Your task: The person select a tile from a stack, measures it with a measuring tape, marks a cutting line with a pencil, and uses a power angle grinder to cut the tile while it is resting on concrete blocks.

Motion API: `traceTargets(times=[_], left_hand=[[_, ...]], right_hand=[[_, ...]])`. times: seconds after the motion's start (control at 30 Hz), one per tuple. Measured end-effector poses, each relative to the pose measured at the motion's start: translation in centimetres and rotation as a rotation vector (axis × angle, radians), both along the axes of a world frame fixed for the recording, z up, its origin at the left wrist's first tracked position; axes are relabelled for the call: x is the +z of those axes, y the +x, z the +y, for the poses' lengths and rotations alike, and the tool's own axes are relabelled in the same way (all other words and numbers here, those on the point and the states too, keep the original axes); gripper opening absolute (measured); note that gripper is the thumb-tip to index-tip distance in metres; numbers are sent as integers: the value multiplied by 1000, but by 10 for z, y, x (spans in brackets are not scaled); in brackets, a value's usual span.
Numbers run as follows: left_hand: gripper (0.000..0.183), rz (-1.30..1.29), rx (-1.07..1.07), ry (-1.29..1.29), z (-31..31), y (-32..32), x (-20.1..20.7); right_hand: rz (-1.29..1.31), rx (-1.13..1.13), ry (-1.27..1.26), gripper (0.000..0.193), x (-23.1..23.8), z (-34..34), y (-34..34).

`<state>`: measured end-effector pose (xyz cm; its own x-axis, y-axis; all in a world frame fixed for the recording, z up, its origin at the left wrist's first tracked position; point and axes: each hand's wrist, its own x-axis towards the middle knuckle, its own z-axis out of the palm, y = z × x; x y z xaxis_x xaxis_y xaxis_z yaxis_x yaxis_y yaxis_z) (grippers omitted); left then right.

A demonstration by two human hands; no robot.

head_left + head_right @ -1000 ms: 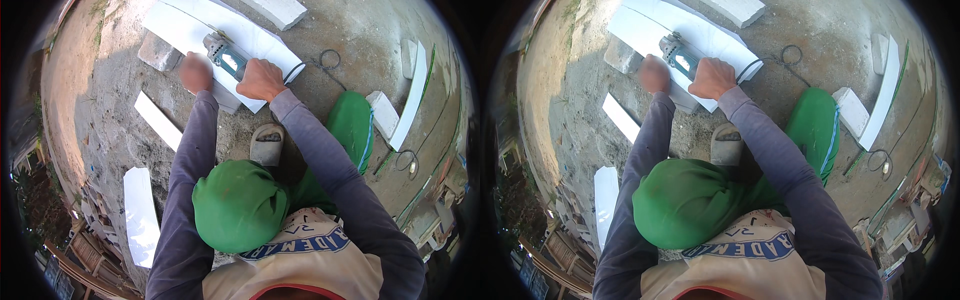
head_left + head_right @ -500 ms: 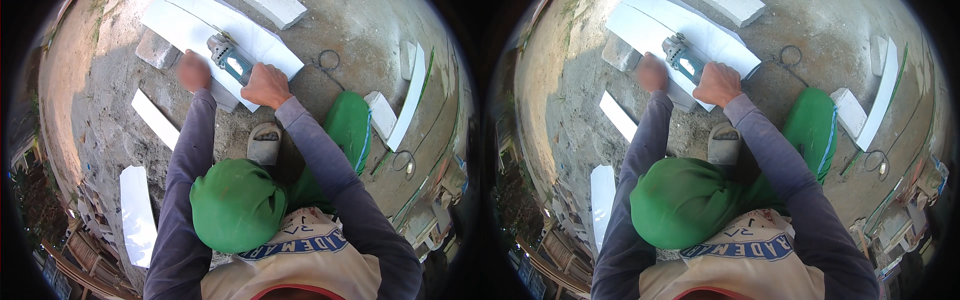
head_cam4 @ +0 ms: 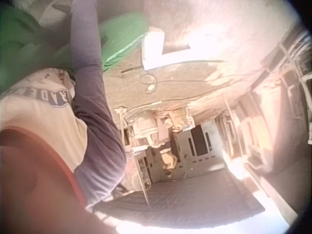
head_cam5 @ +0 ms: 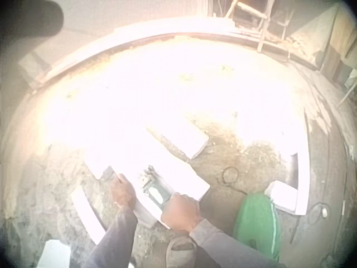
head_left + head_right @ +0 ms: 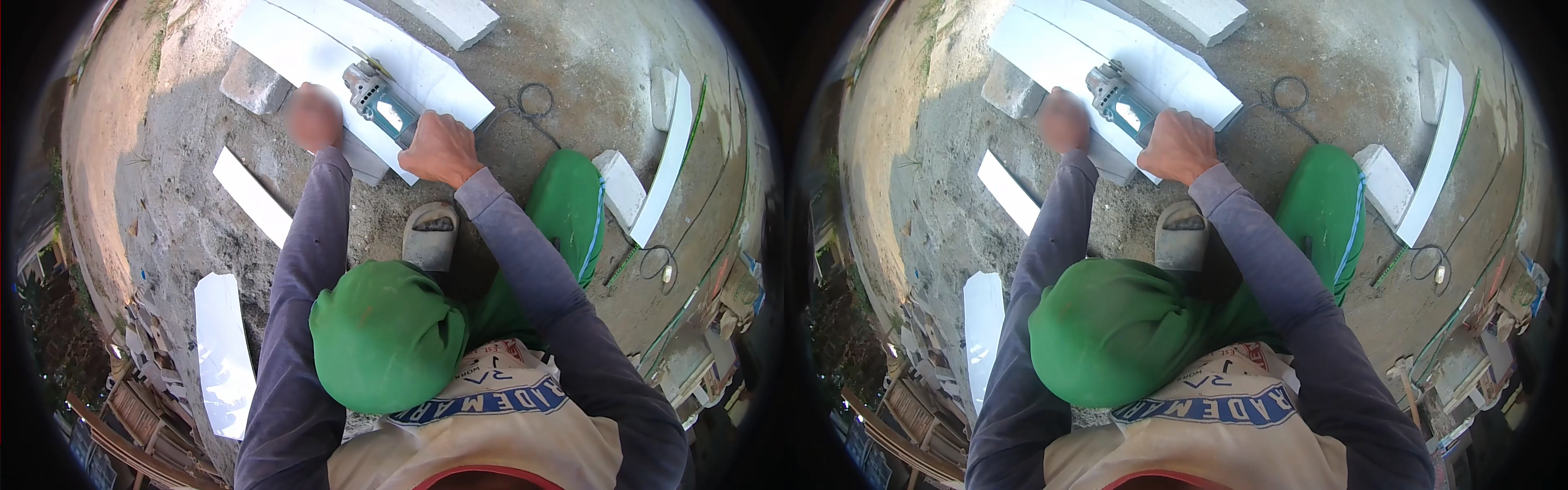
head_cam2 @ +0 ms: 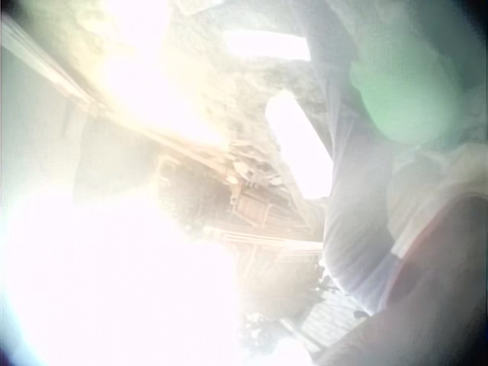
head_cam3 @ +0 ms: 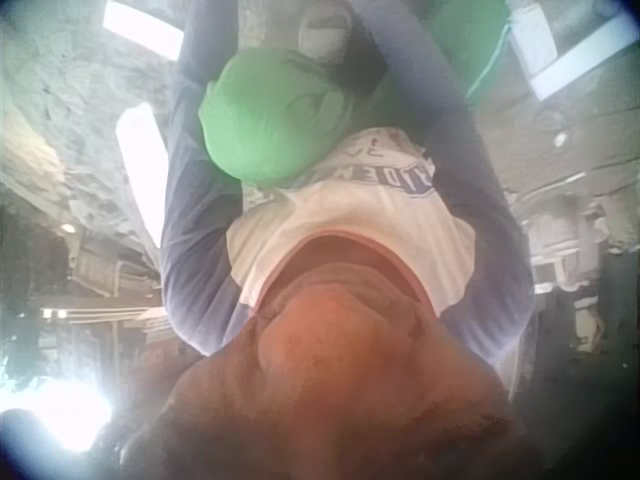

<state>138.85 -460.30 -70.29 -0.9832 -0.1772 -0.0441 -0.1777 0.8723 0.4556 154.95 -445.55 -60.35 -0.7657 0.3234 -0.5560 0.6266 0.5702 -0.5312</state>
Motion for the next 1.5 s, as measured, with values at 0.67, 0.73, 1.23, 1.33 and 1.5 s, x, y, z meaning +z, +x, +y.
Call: traceTargets(times=[0.67,0.73,1.23,1.33,1.5], left_hand=[[62,-71,272,289,20,-51,-2],[63,-55,286,383,26,-60,-2],[60,-37,93,-50,18,-36,-14],[58,-32,87,-26,25,-25,-9],[57,-11,82,-3,19,-26,-11]], right_hand=[[-27,-96,95,49,11,11,56],[-2,-97,92,49,13,15,49],[182,-10,44,47,-15,13,-22],[169,4,18,45,-20,15,-24],[179,12,23,46,-22,11,-26]])
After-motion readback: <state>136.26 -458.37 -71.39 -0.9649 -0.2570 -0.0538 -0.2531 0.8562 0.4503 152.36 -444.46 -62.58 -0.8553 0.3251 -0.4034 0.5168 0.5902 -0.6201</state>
